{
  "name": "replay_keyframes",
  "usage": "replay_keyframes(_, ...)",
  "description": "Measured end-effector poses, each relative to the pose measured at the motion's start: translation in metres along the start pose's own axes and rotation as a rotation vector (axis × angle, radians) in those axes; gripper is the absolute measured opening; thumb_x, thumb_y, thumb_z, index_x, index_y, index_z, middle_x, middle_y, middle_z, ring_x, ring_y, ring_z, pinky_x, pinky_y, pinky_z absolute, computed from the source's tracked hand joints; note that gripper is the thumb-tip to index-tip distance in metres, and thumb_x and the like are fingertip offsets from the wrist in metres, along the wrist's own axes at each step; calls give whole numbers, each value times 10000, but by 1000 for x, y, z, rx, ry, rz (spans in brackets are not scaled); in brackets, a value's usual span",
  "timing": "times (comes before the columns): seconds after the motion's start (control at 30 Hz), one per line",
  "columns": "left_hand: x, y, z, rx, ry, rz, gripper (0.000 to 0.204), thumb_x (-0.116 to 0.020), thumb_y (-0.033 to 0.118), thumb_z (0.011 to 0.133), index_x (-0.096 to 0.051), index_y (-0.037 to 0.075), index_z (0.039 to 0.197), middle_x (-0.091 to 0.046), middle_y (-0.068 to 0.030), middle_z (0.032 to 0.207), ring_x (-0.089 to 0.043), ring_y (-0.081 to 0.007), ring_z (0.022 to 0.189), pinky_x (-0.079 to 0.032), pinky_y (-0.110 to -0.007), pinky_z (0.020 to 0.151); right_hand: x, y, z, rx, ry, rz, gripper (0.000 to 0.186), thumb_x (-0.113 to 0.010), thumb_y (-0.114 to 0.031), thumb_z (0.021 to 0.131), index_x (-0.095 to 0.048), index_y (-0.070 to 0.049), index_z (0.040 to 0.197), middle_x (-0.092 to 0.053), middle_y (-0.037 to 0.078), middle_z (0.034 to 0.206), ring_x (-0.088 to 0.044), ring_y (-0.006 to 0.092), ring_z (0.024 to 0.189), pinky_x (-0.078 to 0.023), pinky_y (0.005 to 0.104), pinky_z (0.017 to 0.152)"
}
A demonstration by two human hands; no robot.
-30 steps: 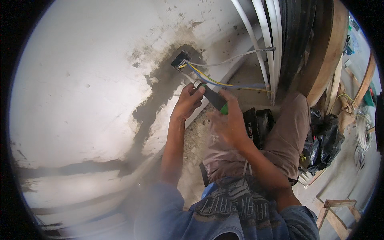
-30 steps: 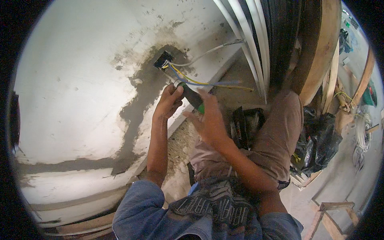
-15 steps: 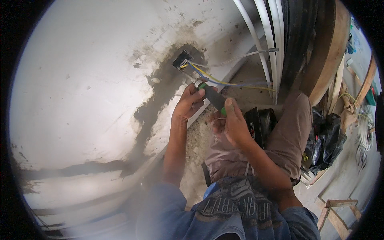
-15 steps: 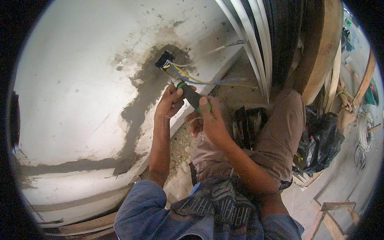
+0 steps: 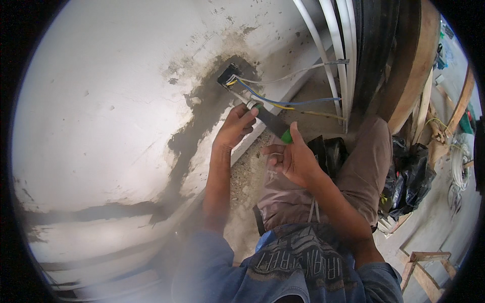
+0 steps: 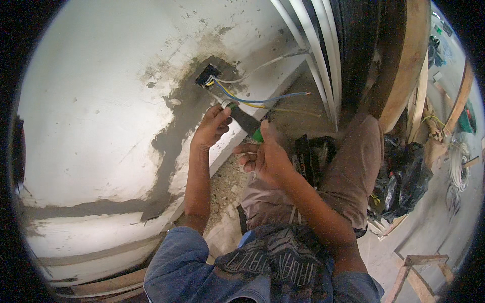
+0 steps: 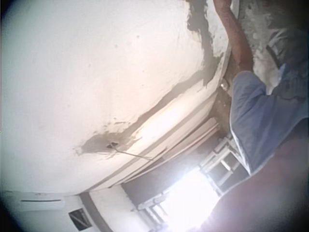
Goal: The person tightens screws on an electrical box in a wall using a screwdriver. The person then wipes a wire with a cloth, removes a new electrical outlet from its packaging, and positions it near the wall box.
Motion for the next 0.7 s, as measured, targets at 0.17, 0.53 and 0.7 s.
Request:
replay_keyframes(0.17,-7,4,0,-11,-136,-250,350,-655,312,930,-585,35,1132,-437,60,668,-276,0,497,-228,-161,405,-12,-29,-3,363,-44,-420,434,-625,-137,936,-459,-82,1334,-622,131,961,-637,200,784,-526,320,696)
replay_keyframes(0.53,-14,16,-9,-71,-140,-262,438,-632,326,938,-499,70,1268,-580,-16,884,-359,16,542,-230,-123,438,2,6,19,-8,-112,39,487,-653,-115,893,-456,-39,1332,-591,125,1035,-606,282,945,-489,404,857)
replay_keyframes(0.7,2,-15,-2,100,-20,-177,490,-650,434,911,-529,50,1192,-582,-29,899,-377,-17,554,-260,-168,431,-49,-45,-11,979,94,-1362,421,-697,-165,874,-550,-65,1255,-592,197,956,-621,282,928,-498,445,818)
Point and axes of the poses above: each hand's wrist, its own z-axis towards the middle knuckle, its own x-axis out of the back of the hand, y = z × x, the point moved 9 cm from there along z, towards the middle knuckle
